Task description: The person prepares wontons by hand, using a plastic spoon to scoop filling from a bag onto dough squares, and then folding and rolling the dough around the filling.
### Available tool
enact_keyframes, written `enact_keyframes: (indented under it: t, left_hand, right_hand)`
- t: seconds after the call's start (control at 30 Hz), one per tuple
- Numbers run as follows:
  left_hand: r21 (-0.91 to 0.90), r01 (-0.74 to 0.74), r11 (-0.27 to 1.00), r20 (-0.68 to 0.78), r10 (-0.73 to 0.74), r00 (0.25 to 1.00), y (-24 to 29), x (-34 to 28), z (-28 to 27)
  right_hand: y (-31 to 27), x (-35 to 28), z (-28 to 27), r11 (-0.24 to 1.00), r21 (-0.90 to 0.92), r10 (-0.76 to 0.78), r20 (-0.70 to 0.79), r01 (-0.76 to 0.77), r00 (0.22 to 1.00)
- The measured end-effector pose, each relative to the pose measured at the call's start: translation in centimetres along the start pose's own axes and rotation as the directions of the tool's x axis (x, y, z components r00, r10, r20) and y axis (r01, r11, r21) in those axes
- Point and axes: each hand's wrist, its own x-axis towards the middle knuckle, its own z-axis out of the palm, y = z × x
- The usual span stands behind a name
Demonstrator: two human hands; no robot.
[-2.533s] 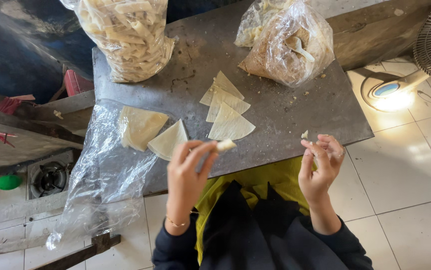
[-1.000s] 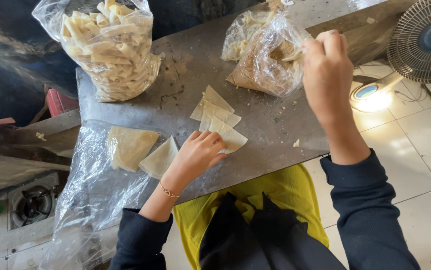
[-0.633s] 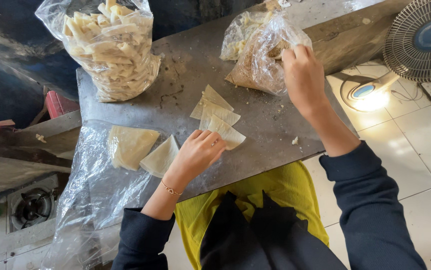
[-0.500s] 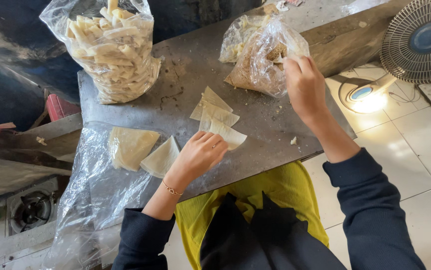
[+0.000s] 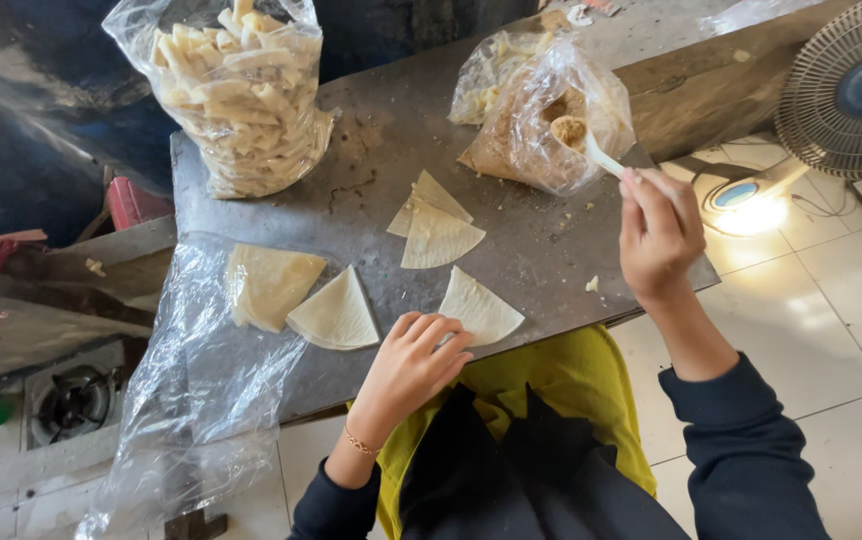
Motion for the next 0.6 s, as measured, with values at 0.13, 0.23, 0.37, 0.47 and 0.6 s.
enact_keyframes:
  t: [0.13,0.23,0.37,0.47,0.6]
  left_hand:
    - [0.050,0.113,0.992,-0.082,-0.109,0.991,0.5,-0.8,-0.6]
    - [0.065,0.195,0.979,-0.090,-0.189,0.978,0.4,-1.4,-0.6]
    - [0.027,0.251,0.968,-0.098,-0.248,0.964,0.0,-1.9,-0.2]
    - [0.001,0.265,0.964,-0.103,-0.263,0.959,-0.2,-2.0,-0.1]
    - [0.004,0.262,0.965,-0.112,-0.260,0.959,0.0,-2.1,-0.2]
  right_hand:
    - [-1.6,-3.2,-1.1,0.995,0.102,0.011,-0.031,-0.008,0.999]
    - [-4.0,-7.0,-2.4,0.985,0.160,0.063,0.031,-0.067,0.998]
    - [-6.7,-10.5,-2.5,0.924,0.374,0.060,0.066,-0.080,0.996]
    - [-8.2,-11.1,-3.5,0.905,0.422,-0.013,0.163,-0.058,0.987]
    - [-8.7,-9.8,-4.6,0.923,0.383,-0.125,0.225,0.031,0.966]
